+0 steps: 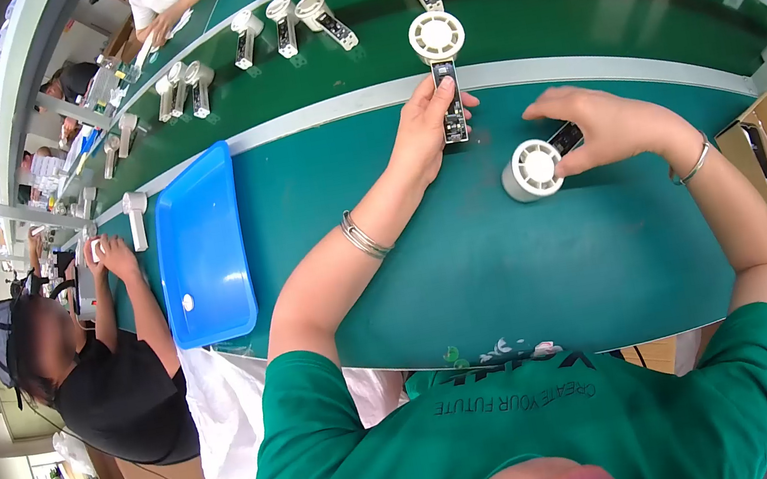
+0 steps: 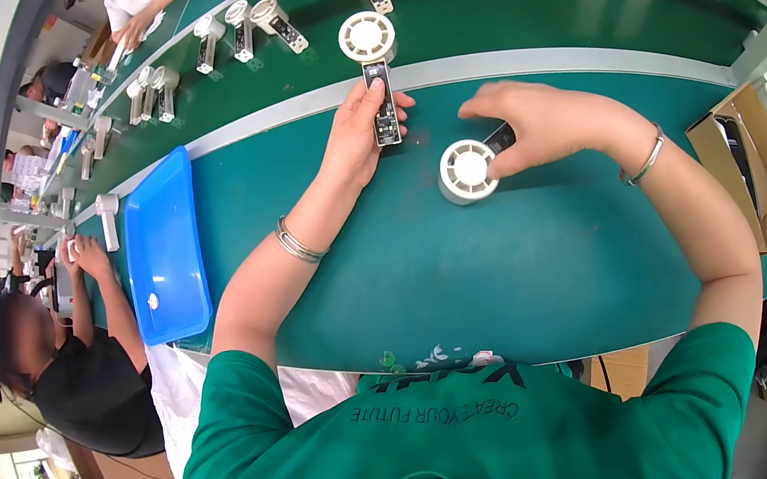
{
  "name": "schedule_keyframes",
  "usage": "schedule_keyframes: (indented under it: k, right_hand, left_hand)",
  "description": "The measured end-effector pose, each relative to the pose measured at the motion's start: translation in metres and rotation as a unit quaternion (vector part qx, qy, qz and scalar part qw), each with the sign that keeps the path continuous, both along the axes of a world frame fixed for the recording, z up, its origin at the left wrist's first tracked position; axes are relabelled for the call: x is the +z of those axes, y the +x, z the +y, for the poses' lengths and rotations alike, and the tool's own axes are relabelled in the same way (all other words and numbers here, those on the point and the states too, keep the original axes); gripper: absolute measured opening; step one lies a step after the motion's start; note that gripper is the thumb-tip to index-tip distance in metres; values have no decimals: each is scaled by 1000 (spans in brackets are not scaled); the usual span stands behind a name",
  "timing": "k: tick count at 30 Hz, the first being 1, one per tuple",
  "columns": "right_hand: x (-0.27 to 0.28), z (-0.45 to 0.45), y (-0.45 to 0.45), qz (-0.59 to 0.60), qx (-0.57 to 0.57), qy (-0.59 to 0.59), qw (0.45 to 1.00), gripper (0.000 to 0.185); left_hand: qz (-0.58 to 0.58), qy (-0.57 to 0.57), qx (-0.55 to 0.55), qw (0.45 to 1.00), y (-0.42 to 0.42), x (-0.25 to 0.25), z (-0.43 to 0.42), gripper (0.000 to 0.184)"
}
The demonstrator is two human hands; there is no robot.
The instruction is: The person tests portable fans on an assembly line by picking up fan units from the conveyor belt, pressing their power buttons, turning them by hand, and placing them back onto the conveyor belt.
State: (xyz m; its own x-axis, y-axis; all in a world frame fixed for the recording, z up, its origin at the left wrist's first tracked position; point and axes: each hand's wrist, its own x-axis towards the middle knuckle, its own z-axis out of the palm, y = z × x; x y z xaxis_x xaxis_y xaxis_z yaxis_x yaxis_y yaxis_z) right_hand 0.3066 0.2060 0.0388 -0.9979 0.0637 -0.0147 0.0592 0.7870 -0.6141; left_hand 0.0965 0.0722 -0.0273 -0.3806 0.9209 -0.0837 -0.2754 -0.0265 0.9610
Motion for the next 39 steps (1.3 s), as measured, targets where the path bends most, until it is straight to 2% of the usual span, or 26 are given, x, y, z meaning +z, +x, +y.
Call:
schedule_keyframes:
  k: [1, 5, 8, 11, 12, 13, 15, 16, 18, 20, 23, 24, 27, 33, 39]
  right_hand:
    - [-3, 0, 0, -51, -18, -81, 995, 59]
    - [9, -9, -3, -93, -3, -92, 991, 54]
    - [-14, 7, 10, 51, 66, 52, 995, 47]
    - [-15, 2, 14, -92, -45, 25, 994, 41]
    - [-14, -8, 14, -101, -88, 3, 991, 33]
    - [-7, -11, 9, -189, -75, 13, 979, 27]
    - [-10, -18, 5, -185, -124, -110, 969, 25]
    - [-18, -17, 3, -138, -126, -124, 974, 27]
    - [-26, -17, -10, -77, -191, -241, 948, 30]
    - [-26, -21, -24, -30, -237, -390, 889, 36]
    - [-55, -24, -44, 55, -274, -452, 847, 38]
    - [-59, -24, -44, 44, -264, -442, 856, 39]
    - [-57, -22, -41, 34, -272, -481, 833, 39]
    - [-72, -26, -35, 131, -257, -467, 836, 42]
    - [-74, -27, -36, 149, -266, -470, 828, 40]
  left_hand:
    - [-11, -2, 11, 1000, 2, 0, -2, 31]
    - [-47, 10, 48, 998, 8, -5, -7, 31]
    - [-65, 10, 54, 996, 5, -9, -12, 30]
    - [-86, 6, 60, 994, 4, -9, -9, 28]
    - [-94, 5, 63, 994, 4, -9, -9, 28]
    - [-93, 10, 63, 994, 4, -9, -8, 27]
    - [-91, 20, 65, 994, 4, -10, -7, 26]
    - [-86, 23, 67, 994, 4, -10, -7, 25]
    - [-79, 28, 73, 994, 5, -11, -8, 24]
    - [-73, 24, 79, 994, 7, -10, -10, 24]
    - [-72, 25, 81, 994, 8, -9, -8, 23]
    - [-73, 25, 79, 994, 8, -9, -8, 23]
    - [-64, 16, 74, 995, 7, -7, -8, 24]
    - [-68, 27, 79, 994, 7, -11, -6, 24]
    - [-63, 34, 70, 995, 5, -13, -6, 23]
